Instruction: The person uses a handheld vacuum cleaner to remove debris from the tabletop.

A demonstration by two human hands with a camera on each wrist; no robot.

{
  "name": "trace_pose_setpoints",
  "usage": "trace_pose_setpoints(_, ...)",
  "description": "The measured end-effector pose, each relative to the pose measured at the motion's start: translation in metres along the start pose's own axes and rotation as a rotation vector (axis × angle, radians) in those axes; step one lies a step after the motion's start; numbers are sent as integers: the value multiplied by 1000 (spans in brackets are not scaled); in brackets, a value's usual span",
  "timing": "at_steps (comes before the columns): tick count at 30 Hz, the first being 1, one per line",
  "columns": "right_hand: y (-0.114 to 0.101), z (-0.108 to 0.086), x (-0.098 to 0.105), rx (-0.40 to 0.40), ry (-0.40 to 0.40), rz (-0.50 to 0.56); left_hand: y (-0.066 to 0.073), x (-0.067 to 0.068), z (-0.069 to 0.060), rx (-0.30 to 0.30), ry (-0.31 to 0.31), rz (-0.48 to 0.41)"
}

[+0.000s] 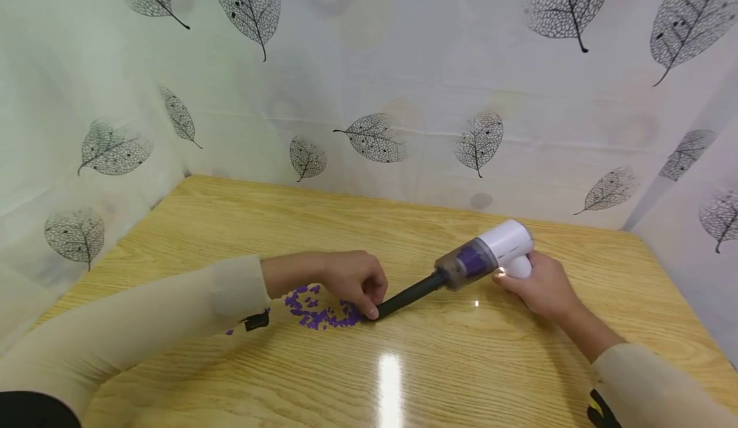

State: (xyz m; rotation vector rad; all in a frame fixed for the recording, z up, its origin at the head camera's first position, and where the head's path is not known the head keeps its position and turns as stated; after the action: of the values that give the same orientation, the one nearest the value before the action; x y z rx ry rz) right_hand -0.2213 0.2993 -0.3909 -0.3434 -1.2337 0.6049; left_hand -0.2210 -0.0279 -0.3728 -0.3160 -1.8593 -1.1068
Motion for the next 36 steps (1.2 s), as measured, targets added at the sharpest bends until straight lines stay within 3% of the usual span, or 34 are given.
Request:
trace_pose_setpoints(26, -10, 6, -9, -25, -30, 11, -8, 6, -10, 5, -25, -37)
trace_pose_setpoints(36, -7, 7, -6, -60, -25, -10, -16, 13, -8, 48, 28, -69)
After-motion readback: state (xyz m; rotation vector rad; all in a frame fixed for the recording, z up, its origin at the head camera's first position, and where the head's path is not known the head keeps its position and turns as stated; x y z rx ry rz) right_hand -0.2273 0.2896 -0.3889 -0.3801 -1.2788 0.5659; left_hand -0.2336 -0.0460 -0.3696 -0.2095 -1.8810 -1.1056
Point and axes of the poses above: each hand's wrist, its own z-axis towards the middle knuckle, its own x-axis out of the back of the hand, y = z × x, the point moved 3 cm from there along z, towards the middle knuckle, and after that the axes turned 9 degrees about y, right-handed, at the moved point
